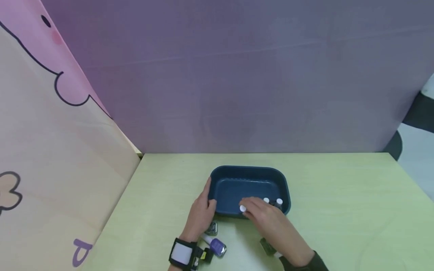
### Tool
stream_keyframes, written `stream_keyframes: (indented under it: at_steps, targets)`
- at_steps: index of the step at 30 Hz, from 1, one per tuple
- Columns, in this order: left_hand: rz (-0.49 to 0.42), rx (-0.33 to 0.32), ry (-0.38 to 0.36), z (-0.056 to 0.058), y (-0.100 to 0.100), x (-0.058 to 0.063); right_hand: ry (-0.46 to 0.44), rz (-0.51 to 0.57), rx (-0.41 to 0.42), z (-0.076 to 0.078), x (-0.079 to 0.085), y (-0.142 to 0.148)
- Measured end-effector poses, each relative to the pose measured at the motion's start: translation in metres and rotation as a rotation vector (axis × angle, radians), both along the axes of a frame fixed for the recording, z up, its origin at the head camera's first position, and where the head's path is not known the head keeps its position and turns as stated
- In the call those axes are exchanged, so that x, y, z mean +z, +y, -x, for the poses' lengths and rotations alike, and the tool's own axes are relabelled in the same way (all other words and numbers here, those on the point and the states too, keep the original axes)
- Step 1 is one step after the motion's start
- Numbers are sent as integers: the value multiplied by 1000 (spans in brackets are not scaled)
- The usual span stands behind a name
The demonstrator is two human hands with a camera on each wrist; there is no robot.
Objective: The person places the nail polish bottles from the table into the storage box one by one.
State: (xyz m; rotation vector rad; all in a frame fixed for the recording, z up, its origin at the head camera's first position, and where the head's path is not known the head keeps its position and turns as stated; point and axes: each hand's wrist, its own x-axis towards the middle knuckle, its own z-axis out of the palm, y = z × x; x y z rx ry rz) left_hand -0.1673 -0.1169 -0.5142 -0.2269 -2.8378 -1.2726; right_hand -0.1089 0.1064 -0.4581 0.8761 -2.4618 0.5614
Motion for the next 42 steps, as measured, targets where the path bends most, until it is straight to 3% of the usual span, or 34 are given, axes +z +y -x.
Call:
stream_keyframes:
  at_steps: [9,30,37,42]
  targets:
    - [8,-2,2,1,2,0,57,7,-25,4,-5,5]
    - [13,-5,16,1,1,-1,-2,-38,-82,10,-11,9]
    - [11,-5,0,0,1,0,57,-95,-49,12,-14,10]
    - [16,-2,0,-1,1,0,53,-73,-55,12,-16,12]
